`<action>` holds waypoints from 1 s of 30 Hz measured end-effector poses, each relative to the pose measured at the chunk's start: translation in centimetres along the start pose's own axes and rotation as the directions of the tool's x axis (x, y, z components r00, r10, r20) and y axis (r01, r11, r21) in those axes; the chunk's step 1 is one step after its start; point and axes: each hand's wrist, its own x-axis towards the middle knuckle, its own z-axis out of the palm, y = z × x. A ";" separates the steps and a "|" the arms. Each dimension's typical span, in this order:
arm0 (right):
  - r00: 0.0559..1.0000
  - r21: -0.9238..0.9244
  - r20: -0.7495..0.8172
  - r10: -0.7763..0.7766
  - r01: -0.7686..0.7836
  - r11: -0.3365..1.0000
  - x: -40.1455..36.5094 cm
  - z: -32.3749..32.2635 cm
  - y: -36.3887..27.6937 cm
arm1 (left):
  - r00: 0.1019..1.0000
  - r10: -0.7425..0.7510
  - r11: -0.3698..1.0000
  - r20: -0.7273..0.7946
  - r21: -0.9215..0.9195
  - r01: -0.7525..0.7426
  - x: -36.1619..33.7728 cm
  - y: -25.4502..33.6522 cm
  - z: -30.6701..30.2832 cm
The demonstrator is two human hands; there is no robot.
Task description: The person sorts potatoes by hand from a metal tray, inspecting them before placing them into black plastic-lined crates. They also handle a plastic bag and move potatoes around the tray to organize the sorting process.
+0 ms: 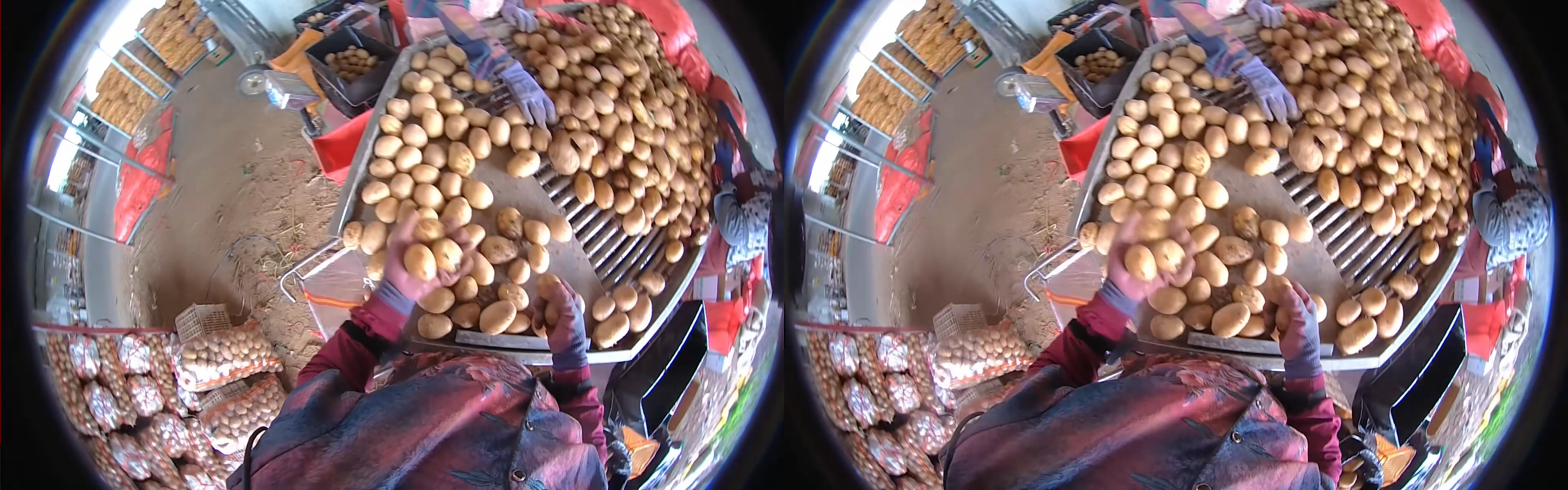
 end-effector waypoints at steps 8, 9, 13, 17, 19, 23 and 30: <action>0.999 0.090 0.019 0.048 -0.049 0.995 0.2 0.5 0.3 | 0.915 0.390 0.900 0.100 0.167 -0.402 3.0 22.7 -0.8; 0.999 0.100 0.004 0.043 -0.043 0.994 0.1 0.6 0.1 | 0.929 0.369 0.914 0.020 0.173 -0.367 2.8 24.2 -0.4; 0.998 0.120 -0.052 0.039 -0.033 0.992 0.3 0.7 -0.1 | 0.923 0.382 0.905 -0.047 0.221 -0.363 4.2 23.2 -0.3; 0.991 -0.051 -0.107 -0.077 0.072 0.996 0.7 0.4 0.0 | 0.996 0.082 0.956 -0.020 0.284 -0.073 5.1 14.0 0.3; 0.988 0.057 -0.131 -0.083 0.091 0.994 0.9 1.1 -0.8 | 0.991 -0.127 0.965 -0.033 0.227 0.131 5.4 7.6 0.4; 0.967 -0.155 -0.023 -0.255 0.248 0.956 1.1 0.6 -2.2 | 0.858 -0.046 0.176 0.512 0.850 -0.497 3.7 -4.4 0.2; 0.977 -0.087 -0.150 -0.153 0.141 0.986 -3.8 -2.1 -4.6 | 0.838 -0.215 0.087 0.501 0.865 -0.495 3.3 -12.2 2.4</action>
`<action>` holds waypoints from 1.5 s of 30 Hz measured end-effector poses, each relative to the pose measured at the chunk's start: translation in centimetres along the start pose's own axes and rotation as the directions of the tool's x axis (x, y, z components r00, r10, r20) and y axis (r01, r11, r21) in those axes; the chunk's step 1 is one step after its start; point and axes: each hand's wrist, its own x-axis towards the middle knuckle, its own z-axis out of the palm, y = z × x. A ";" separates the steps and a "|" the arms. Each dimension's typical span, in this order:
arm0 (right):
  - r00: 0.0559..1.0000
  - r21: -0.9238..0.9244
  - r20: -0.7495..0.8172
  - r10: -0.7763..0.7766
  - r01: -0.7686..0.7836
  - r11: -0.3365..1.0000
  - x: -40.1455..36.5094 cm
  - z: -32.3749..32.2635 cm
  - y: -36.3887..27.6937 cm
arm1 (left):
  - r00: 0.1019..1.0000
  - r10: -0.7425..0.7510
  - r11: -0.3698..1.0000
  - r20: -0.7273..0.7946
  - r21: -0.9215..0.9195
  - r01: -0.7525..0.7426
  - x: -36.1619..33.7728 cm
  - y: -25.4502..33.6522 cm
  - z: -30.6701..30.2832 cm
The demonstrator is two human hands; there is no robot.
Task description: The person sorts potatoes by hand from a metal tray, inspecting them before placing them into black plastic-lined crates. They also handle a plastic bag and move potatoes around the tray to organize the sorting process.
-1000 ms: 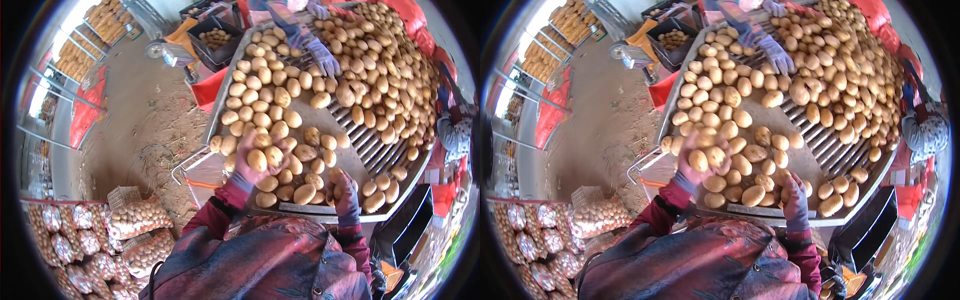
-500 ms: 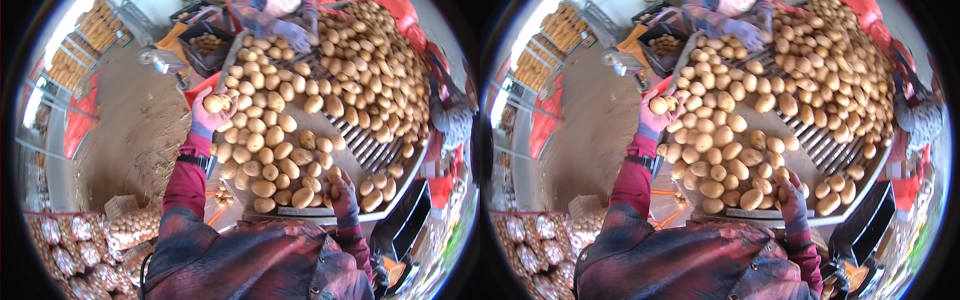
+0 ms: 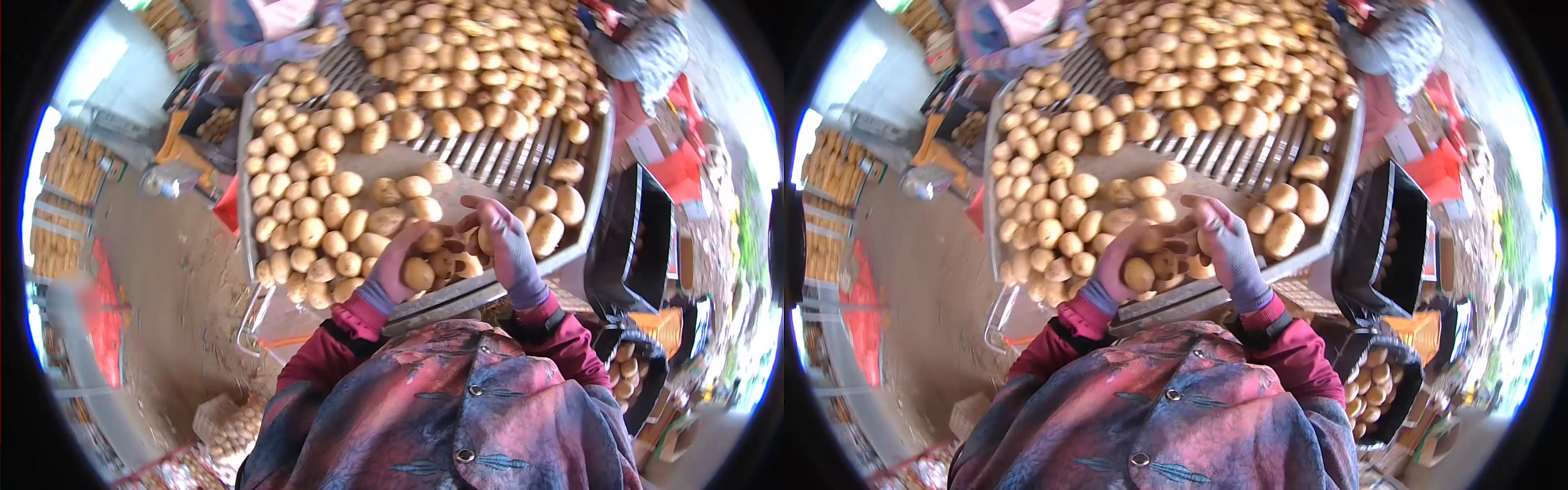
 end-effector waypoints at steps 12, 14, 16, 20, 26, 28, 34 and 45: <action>0.965 0.630 -0.162 -0.207 0.263 0.731 -11.3 -12.9 4.7 | 0.547 -0.699 0.125 0.461 -0.674 0.728 4.5 -2.5 9.2; 0.946 0.522 -0.322 -0.045 0.217 0.825 -13.3 -13.9 5.3 | 0.507 -0.696 0.085 0.509 -0.642 0.762 5.2 -2.8 10.9; 0.907 0.421 -0.420 -0.033 0.227 0.878 -15.0 -14.3 5.4 | 0.482 -0.690 0.065 0.540 -0.617 0.784 5.8 -3.1 12.5; 0.856 0.323 -0.513 0.067 0.120 0.939 -18.2 -16.2 7.0 | 0.400 -0.685 0.005 0.609 -0.545 0.839 6.9 -3.8 16.0; 0.839 0.465 -0.523 0.152 0.132 0.875 -22.5 -16.8 12.5 | 0.194 -0.736 -0.085 0.648 -0.374 0.924 10.0 -5.7 22.7; 0.847 0.495 -0.491 0.204 0.079 0.865 -23.5 -17.0 14.8 | 0.119 -0.707 -0.143 0.697 -0.306 0.941 11.9 -6.9 25.4; 0.830 0.489 -0.498 0.250 0.031 0.872 -26.3 -18.6 15.6 | 0.213 -0.529 -0.004 0.822 -0.253 0.967 23.7 -9.0 42.8; 0.794 0.561 -0.570 0.210 0.190 0.806 -26.9 -21.6 15.6 | 0.335 -0.525 0.409 0.782 -0.113 0.905 26.4 -10.7 53.4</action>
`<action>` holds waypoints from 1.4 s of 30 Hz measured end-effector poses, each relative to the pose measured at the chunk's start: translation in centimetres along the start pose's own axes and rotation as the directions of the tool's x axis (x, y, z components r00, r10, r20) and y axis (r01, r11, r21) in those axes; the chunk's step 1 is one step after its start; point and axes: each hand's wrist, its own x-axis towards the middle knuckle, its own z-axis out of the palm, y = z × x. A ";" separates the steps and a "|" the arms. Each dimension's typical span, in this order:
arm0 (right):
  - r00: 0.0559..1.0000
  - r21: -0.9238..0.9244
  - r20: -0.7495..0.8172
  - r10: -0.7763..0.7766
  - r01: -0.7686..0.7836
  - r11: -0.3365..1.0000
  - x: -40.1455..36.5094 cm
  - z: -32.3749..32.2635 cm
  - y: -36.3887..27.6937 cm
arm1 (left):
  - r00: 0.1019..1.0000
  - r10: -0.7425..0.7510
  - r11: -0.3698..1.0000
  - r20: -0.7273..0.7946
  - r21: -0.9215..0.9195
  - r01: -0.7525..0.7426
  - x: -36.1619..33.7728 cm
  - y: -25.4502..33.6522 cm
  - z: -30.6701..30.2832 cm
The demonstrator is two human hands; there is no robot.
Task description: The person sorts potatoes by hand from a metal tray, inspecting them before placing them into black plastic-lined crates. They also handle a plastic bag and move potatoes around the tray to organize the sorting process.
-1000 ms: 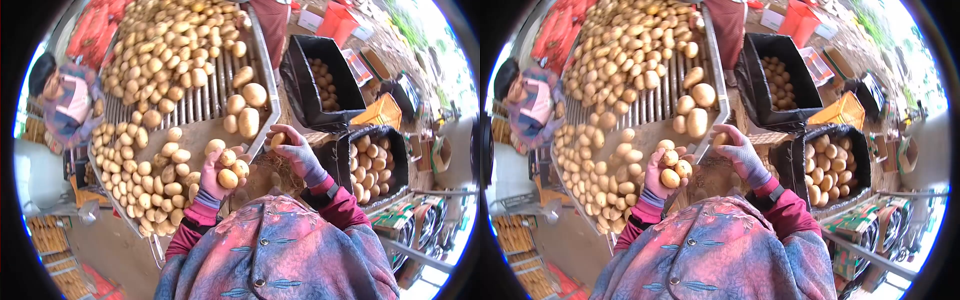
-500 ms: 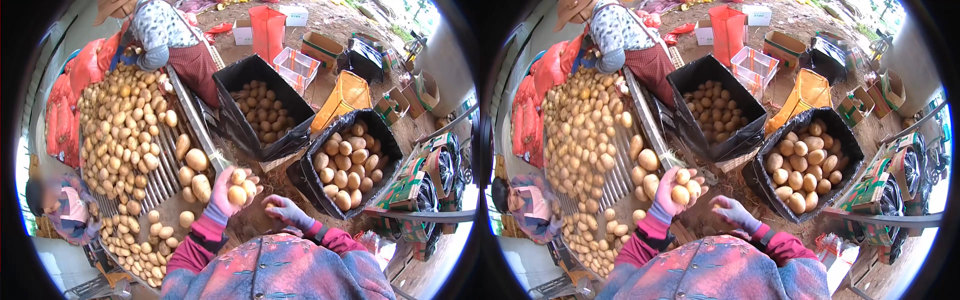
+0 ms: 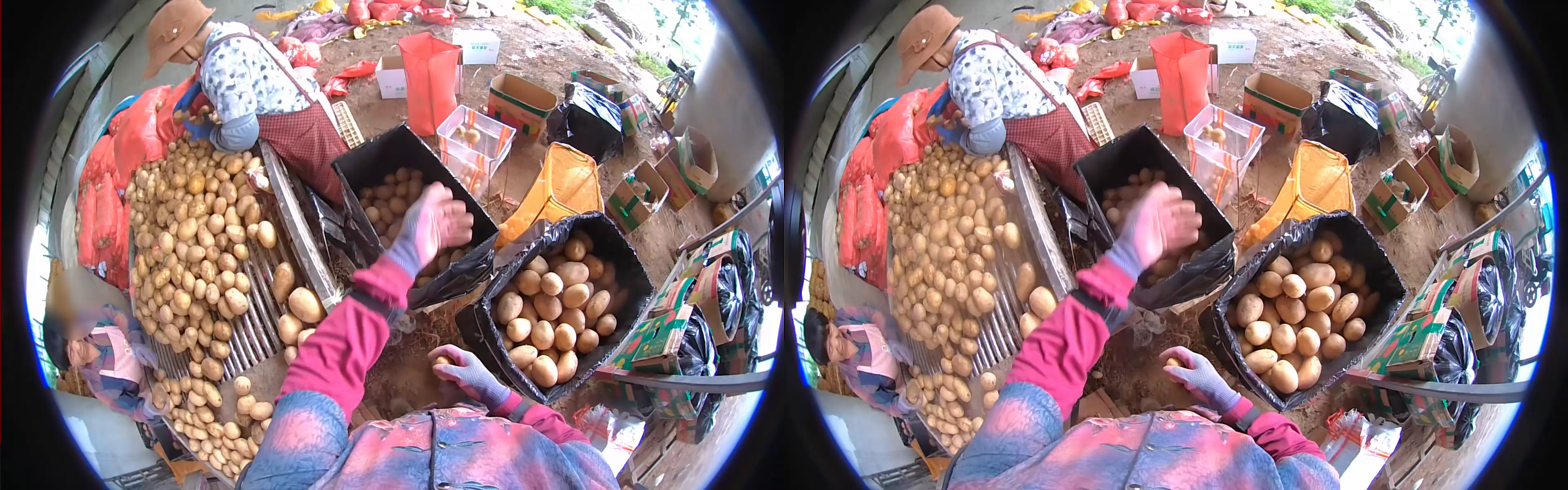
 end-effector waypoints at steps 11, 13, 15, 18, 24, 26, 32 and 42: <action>0.959 -0.581 0.177 -0.222 0.284 0.763 2.5 10.1 -2.8 | 0.927 0.100 0.995 -0.363 0.060 -0.084 -26.8 -11.0 -8.9; 0.911 -0.718 0.376 -0.166 0.400 0.569 2.4 14.2 -4.0 | 0.965 0.008 0.916 -0.263 -0.385 -0.113 -31.2 -11.9 -9.9; 0.875 -0.701 0.452 -0.174 0.469 0.537 3.3 17.1 -3.9 | 0.910 0.112 0.866 -0.400 -0.409 -0.286 -35.1 -13.1 -10.4; 0.787 -0.719 0.568 -0.240 0.617 0.321 6.5 19.7 -2.1 | 0.791 0.261 0.781 -0.554 -0.361 -0.510 -40.7 -15.6 -13.0; 0.521 -0.532 0.845 -0.117 0.842 -0.092 11.8 25.9 4.3 | 0.499 0.449 0.444 -0.741 -0.300 -0.844 -51.4 -18.4 -15.0; 0.429 -0.424 0.902 -0.044 0.866 -0.266 13.9 25.8 7.1 | 0.372 0.586 0.311 -0.720 -0.224 -0.924 -54.0 -20.3 -15.4; 0.454 -0.425 0.891 0.020 0.846 -0.321 14.3 26.0 8.7 | 0.193 0.543 0.394 -0.818 0.045 -0.918 -59.0 -22.0 -15.2; 0.480 -0.458 0.878 -0.002 0.837 -0.298 14.8 25.4 9.0 | -0.253 0.235 0.404 -0.938 0.331 -0.853 -70.3 -20.8 -24.5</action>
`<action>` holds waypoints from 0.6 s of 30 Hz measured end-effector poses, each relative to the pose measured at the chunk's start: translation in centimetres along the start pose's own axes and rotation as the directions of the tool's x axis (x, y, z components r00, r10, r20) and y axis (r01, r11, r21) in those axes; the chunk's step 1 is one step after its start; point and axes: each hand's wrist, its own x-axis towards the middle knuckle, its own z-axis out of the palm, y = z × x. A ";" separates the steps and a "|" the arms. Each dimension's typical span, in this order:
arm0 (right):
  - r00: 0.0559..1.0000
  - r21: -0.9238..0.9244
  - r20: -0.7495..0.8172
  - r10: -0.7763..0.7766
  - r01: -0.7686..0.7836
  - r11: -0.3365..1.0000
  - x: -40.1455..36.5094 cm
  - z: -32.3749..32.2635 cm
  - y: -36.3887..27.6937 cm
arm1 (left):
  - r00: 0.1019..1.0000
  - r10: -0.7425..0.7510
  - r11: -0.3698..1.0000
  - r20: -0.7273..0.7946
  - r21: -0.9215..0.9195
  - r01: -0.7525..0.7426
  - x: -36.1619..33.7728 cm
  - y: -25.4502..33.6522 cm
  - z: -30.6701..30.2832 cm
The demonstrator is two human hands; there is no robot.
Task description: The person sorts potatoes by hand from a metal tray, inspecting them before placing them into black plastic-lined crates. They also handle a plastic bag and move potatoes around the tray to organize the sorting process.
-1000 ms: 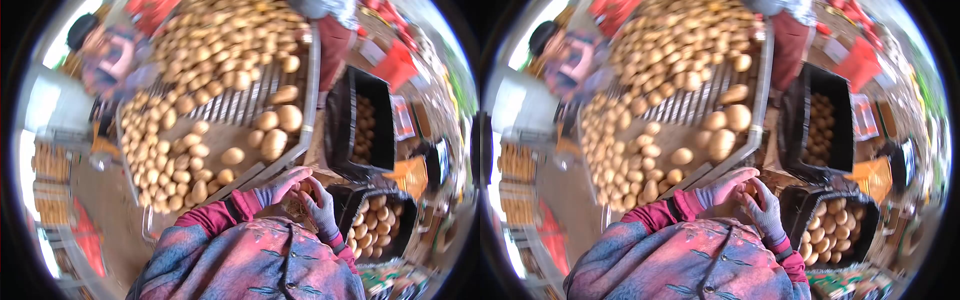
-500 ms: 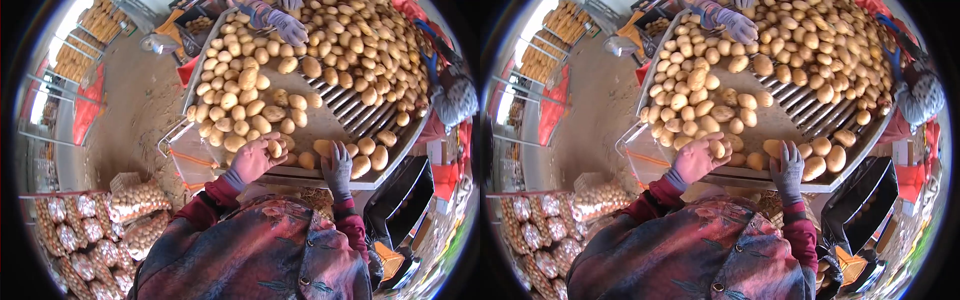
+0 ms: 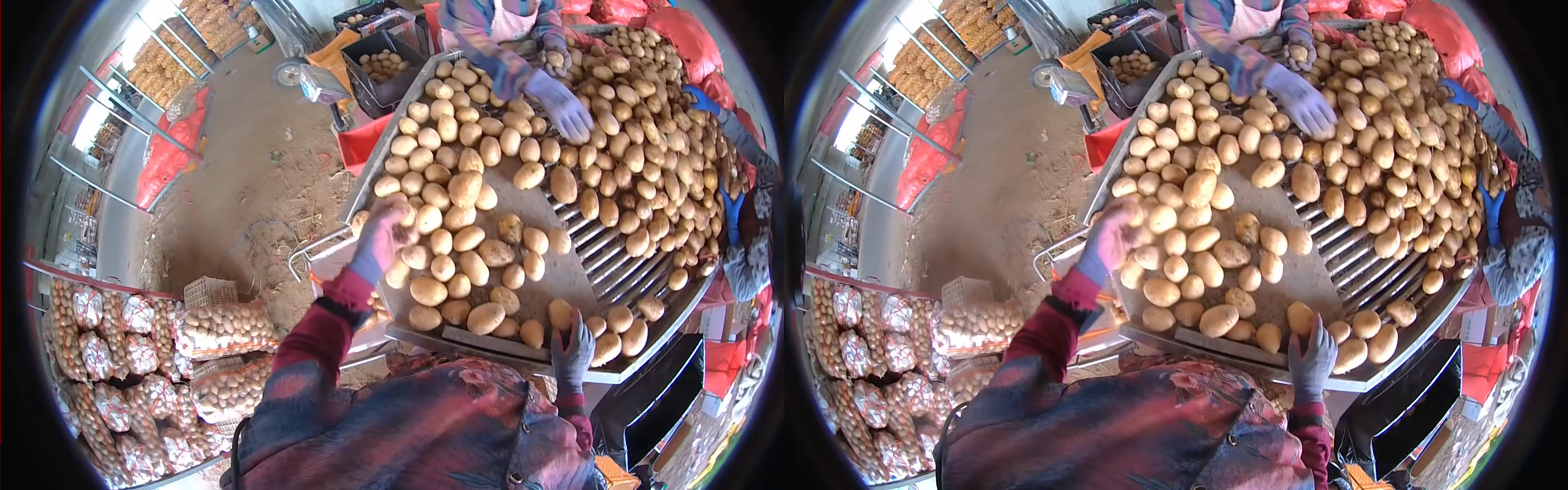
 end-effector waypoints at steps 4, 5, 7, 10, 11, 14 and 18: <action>1.000 -0.016 0.003 0.019 -0.019 1.000 0.0 0.4 0.2 | 0.978 0.208 0.978 -0.017 -0.031 -0.209 11.8 3.7 -5.5; 0.998 -0.044 0.030 0.059 -0.057 0.997 0.0 0.2 -0.1 | 0.947 0.295 0.955 0.126 -0.015 -0.296 16.1 3.5 -8.9; 0.999 -0.047 -0.022 0.036 -0.037 0.998 0.2 0.0 -0.5 | 0.973 0.192 0.971 -0.130 -0.115 -0.207 17.6 7.5 -6.5; 0.997 -0.056 0.004 0.082 -0.082 0.995 0.2 0.0 -0.6 | 0.941 0.333 0.905 -0.059 0.300 -0.302 13.7 6.2 0.4; 0.995 -0.068 0.007 0.103 -0.102 0.992 0.2 0.0 -0.6 | 0.961 0.253 0.835 0.109 0.477 -0.273 11.3 5.2 3.3; 0.997 -0.049 0.006 0.077 -0.076 0.996 0.6 -0.2 -0.8 | 0.757 -0.078 0.648 0.649 0.610 -0.456 6.4 -2.1 7.4; 0.998 -0.046 -0.015 0.065 -0.066 0.997 0.7 -0.4 -1.0 | 0.628 -0.279 -0.200 0.727 0.595 -0.778 3.6 -9.2 10.1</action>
